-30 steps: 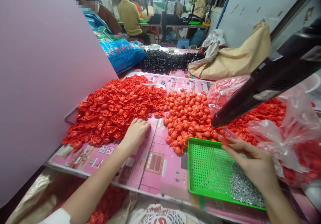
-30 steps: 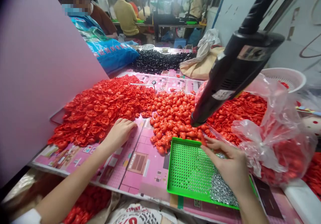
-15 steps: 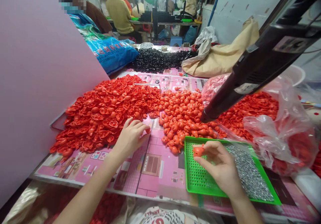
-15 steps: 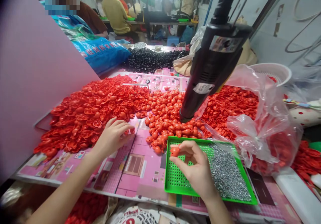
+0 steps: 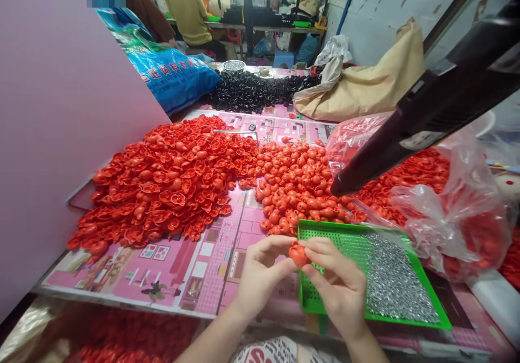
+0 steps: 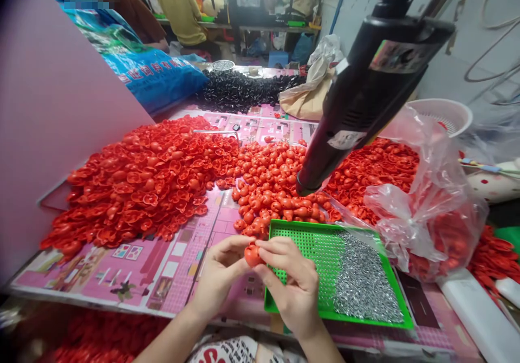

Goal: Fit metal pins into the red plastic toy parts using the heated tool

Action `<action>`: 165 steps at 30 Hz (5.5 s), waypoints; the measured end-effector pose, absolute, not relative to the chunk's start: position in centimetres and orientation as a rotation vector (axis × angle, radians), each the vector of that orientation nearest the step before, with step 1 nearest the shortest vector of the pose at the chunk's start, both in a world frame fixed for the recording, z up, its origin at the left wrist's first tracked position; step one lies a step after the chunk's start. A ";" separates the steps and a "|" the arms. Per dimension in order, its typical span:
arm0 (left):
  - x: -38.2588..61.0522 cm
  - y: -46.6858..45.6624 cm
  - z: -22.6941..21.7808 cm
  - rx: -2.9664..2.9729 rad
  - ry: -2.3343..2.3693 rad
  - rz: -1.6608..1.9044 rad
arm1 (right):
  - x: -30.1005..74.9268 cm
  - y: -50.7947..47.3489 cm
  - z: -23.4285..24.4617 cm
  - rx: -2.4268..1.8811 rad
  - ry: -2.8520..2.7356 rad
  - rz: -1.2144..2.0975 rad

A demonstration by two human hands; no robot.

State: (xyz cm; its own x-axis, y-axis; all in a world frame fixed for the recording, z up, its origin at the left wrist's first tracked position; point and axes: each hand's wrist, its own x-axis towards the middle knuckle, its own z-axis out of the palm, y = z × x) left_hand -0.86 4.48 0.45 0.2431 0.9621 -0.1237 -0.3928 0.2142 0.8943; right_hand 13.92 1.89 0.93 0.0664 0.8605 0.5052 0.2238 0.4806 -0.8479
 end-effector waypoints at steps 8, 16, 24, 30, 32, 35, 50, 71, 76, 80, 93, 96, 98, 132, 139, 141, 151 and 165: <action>-1.2 5.1 1.0 0.948 0.751 1.100 | 14.7 1.9 1.6 -1.014 -1.536 0.509; -1.7 5.4 1.1 1.040 0.767 1.048 | 15.6 2.2 2.0 -0.958 -1.647 0.453; -0.2 4.3 2.3 1.207 0.957 1.160 | 14.3 1.3 1.5 -1.061 -1.696 0.190; -0.5 6.9 2.0 1.635 0.975 1.178 | 19.3 4.0 1.9 -1.492 -1.851 -0.009; -0.3 9.0 1.7 1.921 0.947 1.173 | 23.2 6.9 2.3 -1.707 -1.853 -0.028; 1.0 11.8 1.0 2.241 0.911 1.128 | 28.4 11.9 2.1 -1.983 -1.905 0.004; -4.4 20.1 1.3 2.265 1.874 0.756 | 29.5 10.9 1.6 -2.033 -1.776 0.092; -1.9 7.6 2.4 1.572 1.025 0.896 | 15.8 2.9 2.9 -1.254 -1.567 0.676; -1.6 6.8 1.0 0.999 0.850 0.911 | 16.1 3.0 3.0 -1.259 -1.628 0.596; -1.3 6.5 0.5 0.863 0.774 0.972 | 16.0 3.0 3.1 -1.276 -1.536 0.710; -2.9 7.4 0.5 0.874 1.008 0.977 | 18.6 3.6 1.5 -1.682 -1.655 0.395; -3.9 7.5 0.3 0.901 1.059 0.976 | 20.3 3.6 1.0 -1.852 -1.704 0.371; -4.1 7.4 0.2 0.928 1.062 0.959 | 21.1 3.7 0.6 -1.934 -1.712 0.353; 0.0 4.4 -0.4 0.706 0.721 0.990 | 15.5 1.5 2.2 -1.080 -1.742 0.403; 0.3 3.8 0.9 0.912 0.790 1.058 | 15.3 1.2 2.1 -1.130 -1.719 0.277; 0.6 3.6 1.4 1.004 0.848 1.068 | 15.3 0.9 2.2 -1.125 -1.756 0.190; 0.6 9.7 1.9 2.004 1.045 1.045 | 25.4 7.6 3.1 -2.027 -1.943 -0.027; -1.8 18.8 0.6 2.391 1.642 0.695 | 29.3 15.5 -0.2 -2.352 -1.889 -0.162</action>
